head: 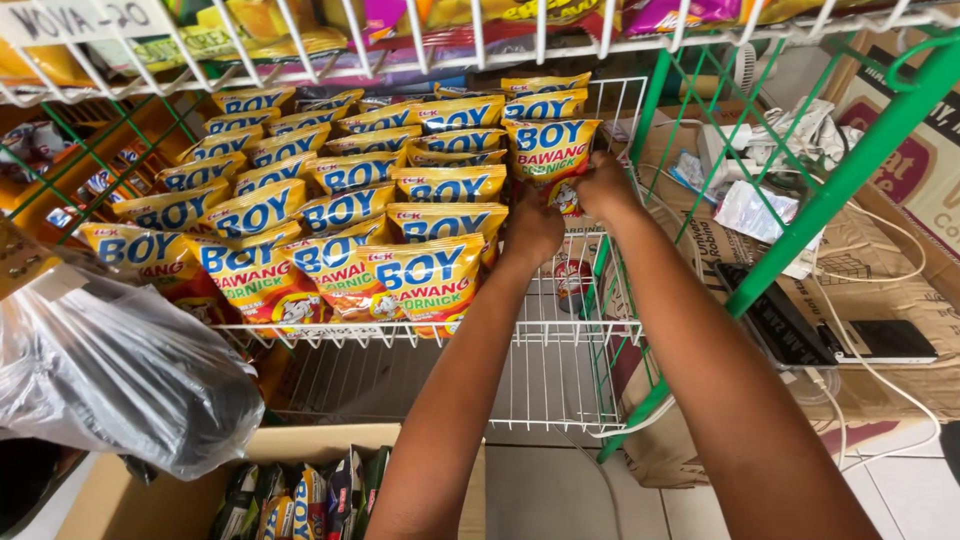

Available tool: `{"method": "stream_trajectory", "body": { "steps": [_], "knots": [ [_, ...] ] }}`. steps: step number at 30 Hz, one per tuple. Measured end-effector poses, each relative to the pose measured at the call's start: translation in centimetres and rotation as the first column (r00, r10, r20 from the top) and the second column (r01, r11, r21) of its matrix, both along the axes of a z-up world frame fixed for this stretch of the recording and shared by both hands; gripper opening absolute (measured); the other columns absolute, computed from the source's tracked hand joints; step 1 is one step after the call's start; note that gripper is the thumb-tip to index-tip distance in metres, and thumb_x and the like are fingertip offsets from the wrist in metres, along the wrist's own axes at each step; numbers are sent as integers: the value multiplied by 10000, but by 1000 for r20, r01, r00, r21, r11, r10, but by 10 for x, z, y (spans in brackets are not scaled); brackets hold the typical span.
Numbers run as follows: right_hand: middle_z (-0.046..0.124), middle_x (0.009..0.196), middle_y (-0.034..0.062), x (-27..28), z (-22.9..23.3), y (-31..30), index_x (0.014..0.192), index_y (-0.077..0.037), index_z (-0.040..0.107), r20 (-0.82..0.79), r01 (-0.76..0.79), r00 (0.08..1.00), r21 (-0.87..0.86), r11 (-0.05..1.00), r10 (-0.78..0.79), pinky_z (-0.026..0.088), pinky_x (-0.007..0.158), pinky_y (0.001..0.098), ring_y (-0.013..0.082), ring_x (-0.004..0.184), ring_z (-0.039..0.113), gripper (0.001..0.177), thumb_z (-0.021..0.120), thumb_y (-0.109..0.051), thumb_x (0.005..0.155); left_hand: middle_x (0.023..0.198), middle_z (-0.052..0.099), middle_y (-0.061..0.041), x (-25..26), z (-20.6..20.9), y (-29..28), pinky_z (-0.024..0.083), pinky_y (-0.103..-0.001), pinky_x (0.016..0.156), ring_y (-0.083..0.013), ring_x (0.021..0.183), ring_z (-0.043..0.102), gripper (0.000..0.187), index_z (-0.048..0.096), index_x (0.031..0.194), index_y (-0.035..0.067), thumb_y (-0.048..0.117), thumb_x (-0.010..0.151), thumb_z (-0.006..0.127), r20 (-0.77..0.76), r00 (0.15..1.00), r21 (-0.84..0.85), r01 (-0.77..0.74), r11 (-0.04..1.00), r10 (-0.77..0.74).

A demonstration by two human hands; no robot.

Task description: Stocking bags of snacks from a cardboard box onto grocery store shelves.

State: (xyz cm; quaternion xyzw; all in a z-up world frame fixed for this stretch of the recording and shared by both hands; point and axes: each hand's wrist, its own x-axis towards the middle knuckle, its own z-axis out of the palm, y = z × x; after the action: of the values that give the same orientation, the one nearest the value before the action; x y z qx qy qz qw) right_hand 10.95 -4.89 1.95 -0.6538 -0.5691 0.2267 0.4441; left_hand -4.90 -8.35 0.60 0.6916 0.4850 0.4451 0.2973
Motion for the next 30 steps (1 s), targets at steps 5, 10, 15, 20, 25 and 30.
{"method": "stream_trajectory", "body": {
  "steps": [5,10,15,20,25,30],
  "knots": [
    [679,1165,125,9,21,-18,1241,-3,602,-129,19,992,179,984,4,540,844,357,225,1020,669,410,782,-73,879,1242,651,-317,-12,26,-48,476,-456,1035,-451,1207,616,564,485,1403,-60,74,858,533,74,997,38,-5,999,2],
    [544,1519,135,-33,91,-175,1526,-9,449,-523,-172,754,428,887,398,459,1160,328,203,1375,557,533,635,-39,1028,1126,696,-319,-65,98,-189,548,-435,903,-399,982,736,659,368,1578,36,154,951,530,138,955,-109,278,954,-262],
    [482,1558,193,-130,97,-324,1545,34,365,-373,-427,727,411,805,576,398,1231,440,331,1473,490,551,486,-10,1010,1125,723,-251,-188,73,-278,546,-369,918,-257,1026,675,414,603,1428,8,185,1056,568,169,870,-118,484,867,-462],
    [557,1457,239,-215,36,-357,1455,52,450,-419,-710,560,203,675,715,492,1120,492,373,1358,590,499,500,26,959,1144,789,-133,-343,42,-321,578,-302,901,-141,996,727,375,665,1340,37,246,1037,593,106,863,-269,503,821,-494],
    [611,1423,162,-338,-43,-339,1437,0,490,-639,-915,366,-116,387,676,527,1042,422,277,1286,634,476,566,-82,975,1210,751,-112,-503,-81,-328,568,-306,962,-135,1059,700,382,654,1314,-5,264,1056,572,262,930,-450,355,819,-259],
    [623,1412,155,-456,-165,-326,1436,-42,499,-771,-929,370,-313,196,519,534,1033,397,268,1262,645,462,555,-125,985,1048,753,-120,-616,-194,-303,577,-318,785,-156,916,697,310,680,1209,-4,222,1013,597,1,998,-543,53,838,-63]
  ]
}}
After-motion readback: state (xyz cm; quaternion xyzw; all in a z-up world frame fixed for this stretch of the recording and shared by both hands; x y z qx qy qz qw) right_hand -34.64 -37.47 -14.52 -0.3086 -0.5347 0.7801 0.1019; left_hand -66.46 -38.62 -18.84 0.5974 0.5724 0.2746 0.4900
